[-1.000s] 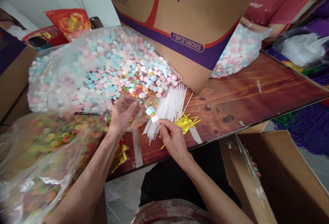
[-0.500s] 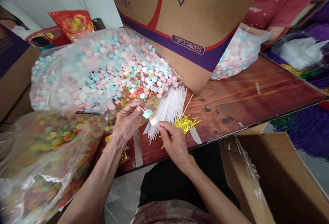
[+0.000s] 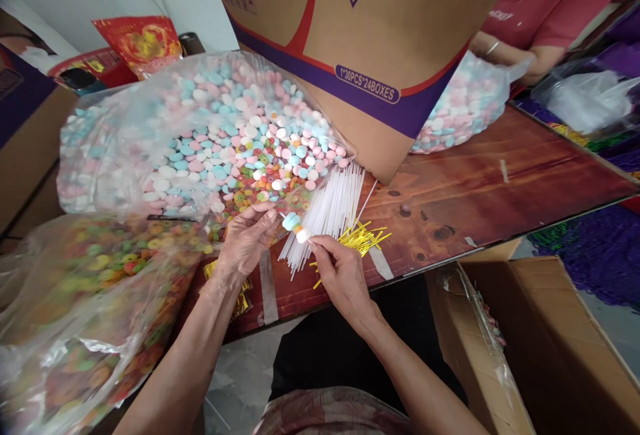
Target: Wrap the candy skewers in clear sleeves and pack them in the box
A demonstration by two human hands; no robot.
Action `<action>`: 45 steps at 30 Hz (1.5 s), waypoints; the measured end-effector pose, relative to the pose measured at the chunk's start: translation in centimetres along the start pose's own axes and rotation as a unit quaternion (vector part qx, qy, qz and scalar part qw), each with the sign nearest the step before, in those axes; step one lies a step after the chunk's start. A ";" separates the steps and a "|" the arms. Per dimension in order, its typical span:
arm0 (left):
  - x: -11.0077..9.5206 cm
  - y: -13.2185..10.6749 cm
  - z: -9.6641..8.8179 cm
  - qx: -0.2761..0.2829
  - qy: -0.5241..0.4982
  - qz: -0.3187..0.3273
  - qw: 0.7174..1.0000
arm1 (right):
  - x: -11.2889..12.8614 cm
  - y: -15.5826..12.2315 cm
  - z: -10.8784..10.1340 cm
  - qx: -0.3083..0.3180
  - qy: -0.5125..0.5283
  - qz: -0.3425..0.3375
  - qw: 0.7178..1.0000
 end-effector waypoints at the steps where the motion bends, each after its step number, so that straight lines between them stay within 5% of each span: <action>1: 0.0 -0.1 0.1 -0.005 0.001 0.004 1.000 | 0.0 0.0 0.0 -0.004 -0.006 -0.002 1.000; 13: -0.2 -0.7 0.5 -0.003 0.026 -0.014 1.000 | 1.9 0.2 -0.8 0.007 -0.178 -0.101 0.979; 27: 0.6 -0.4 -0.9 -0.019 -0.059 -0.098 0.993 | 0.9 -0.6 -0.5 0.018 -0.094 -0.080 0.992; 45: 1.0 -1.6 0.3 -0.036 -0.078 -0.164 0.983 | 0.3 -0.6 0.2 0.018 -0.089 -0.075 0.993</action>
Point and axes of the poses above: each hand's wrist, its own y-axis towards the middle knuckle, its own z-axis out of the palm, x = y × z, the point moved 2 cm from there along y, towards the middle knuckle, and after that the axes turned 5 degrees about -x, right-handed, at the moved point
